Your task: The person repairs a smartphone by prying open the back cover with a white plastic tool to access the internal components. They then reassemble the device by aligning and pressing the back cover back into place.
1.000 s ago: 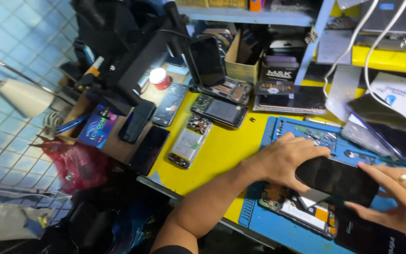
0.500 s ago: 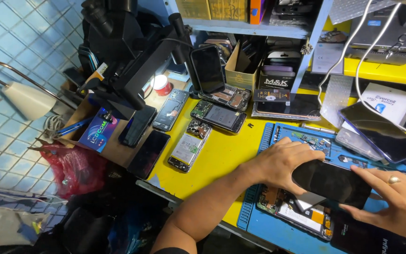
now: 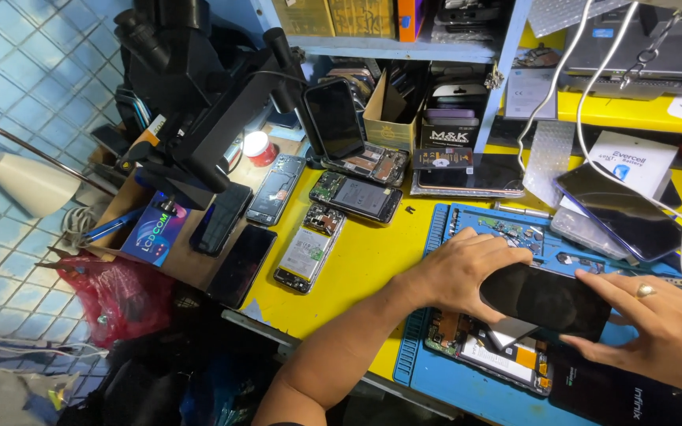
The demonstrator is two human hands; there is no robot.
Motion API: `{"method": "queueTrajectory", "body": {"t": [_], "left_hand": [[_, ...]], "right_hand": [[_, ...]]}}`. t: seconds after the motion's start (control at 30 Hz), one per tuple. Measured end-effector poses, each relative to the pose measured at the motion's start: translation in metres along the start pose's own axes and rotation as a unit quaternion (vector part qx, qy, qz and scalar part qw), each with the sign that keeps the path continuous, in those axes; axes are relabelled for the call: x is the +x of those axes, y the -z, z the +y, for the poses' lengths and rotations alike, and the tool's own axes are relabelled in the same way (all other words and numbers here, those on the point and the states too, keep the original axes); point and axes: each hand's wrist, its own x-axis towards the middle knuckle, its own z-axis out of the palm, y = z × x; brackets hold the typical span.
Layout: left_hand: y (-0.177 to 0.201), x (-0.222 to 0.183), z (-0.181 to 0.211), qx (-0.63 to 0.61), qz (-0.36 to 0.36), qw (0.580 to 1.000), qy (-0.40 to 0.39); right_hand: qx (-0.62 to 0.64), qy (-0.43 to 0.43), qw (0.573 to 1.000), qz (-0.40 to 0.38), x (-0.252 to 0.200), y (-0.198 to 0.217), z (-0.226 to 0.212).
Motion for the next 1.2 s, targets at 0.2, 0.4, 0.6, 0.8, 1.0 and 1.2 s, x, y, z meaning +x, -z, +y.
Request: {"method": "queueTrajectory", "body": {"t": [0.2, 0.4, 0.6, 0.8, 1.0, 1.2], "left_hand": [[0.004, 0.000, 0.004, -0.001, 0.004, 1.000, 0.004], [0.007, 0.000, 0.007, 0.002, 0.026, 1.000, -0.006], [0.005, 0.000, 0.005, -0.006, 0.013, 1.000, 0.003], [0.007, 0.000, 0.006, 0.004, 0.013, 1.000, -0.010], [0.008, 0.000, 0.004, -0.009, 0.019, 1.000, -0.018], [0.020, 0.009, 0.010, -0.003, 0.041, 0.998, -0.042]], "right_hand": [[-0.033, 0.007, 0.999, -0.019, -0.003, 0.001, 0.004], [-0.037, 0.008, 0.999, -0.022, -0.006, -0.001, 0.008], [-0.036, 0.002, 0.999, -0.026, -0.002, 0.003, 0.005], [-0.022, 0.005, 1.000, -0.019, -0.002, 0.002, 0.006], [-0.023, -0.026, 0.999, -0.010, -0.003, 0.002, -0.001], [0.028, 0.036, 0.998, -0.031, 0.009, 0.016, 0.002]]}}
